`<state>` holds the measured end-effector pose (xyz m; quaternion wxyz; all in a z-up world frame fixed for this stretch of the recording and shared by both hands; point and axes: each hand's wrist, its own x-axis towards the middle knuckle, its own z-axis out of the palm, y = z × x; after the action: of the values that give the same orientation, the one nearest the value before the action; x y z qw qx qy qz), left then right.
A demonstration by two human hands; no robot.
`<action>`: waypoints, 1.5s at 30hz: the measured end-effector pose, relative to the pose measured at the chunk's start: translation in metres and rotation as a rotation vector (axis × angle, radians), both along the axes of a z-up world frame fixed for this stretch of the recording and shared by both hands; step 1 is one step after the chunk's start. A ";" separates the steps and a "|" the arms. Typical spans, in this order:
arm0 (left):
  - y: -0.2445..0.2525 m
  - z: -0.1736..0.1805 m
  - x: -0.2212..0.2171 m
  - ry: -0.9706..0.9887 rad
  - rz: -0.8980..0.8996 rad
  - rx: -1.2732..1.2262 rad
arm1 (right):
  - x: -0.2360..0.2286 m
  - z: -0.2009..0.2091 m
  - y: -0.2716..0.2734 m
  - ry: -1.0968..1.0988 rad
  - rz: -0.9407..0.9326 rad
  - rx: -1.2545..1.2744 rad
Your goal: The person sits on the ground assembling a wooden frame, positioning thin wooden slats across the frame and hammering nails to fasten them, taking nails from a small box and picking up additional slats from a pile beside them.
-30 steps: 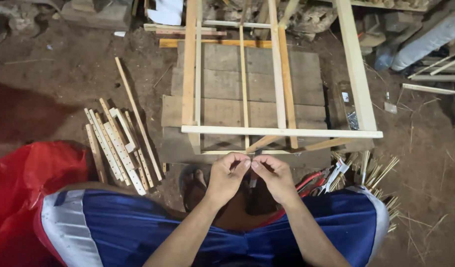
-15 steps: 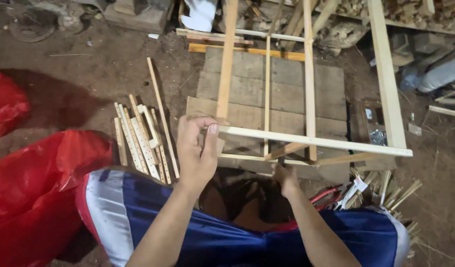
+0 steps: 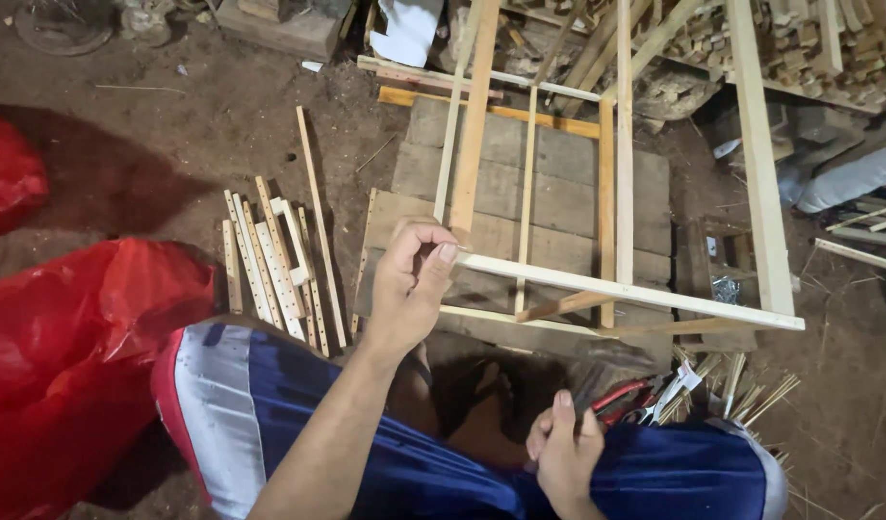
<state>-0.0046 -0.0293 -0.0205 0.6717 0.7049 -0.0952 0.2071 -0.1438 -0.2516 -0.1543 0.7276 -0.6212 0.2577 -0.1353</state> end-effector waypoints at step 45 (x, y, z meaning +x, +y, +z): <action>-0.025 -0.044 0.022 0.076 0.066 -0.331 | 0.129 0.186 0.058 0.193 0.366 -0.877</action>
<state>0.0171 -0.0545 -0.0649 0.7745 0.5946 -0.0110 0.2154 -0.0147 -0.1933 0.0313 0.3820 -0.9140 0.1293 -0.0428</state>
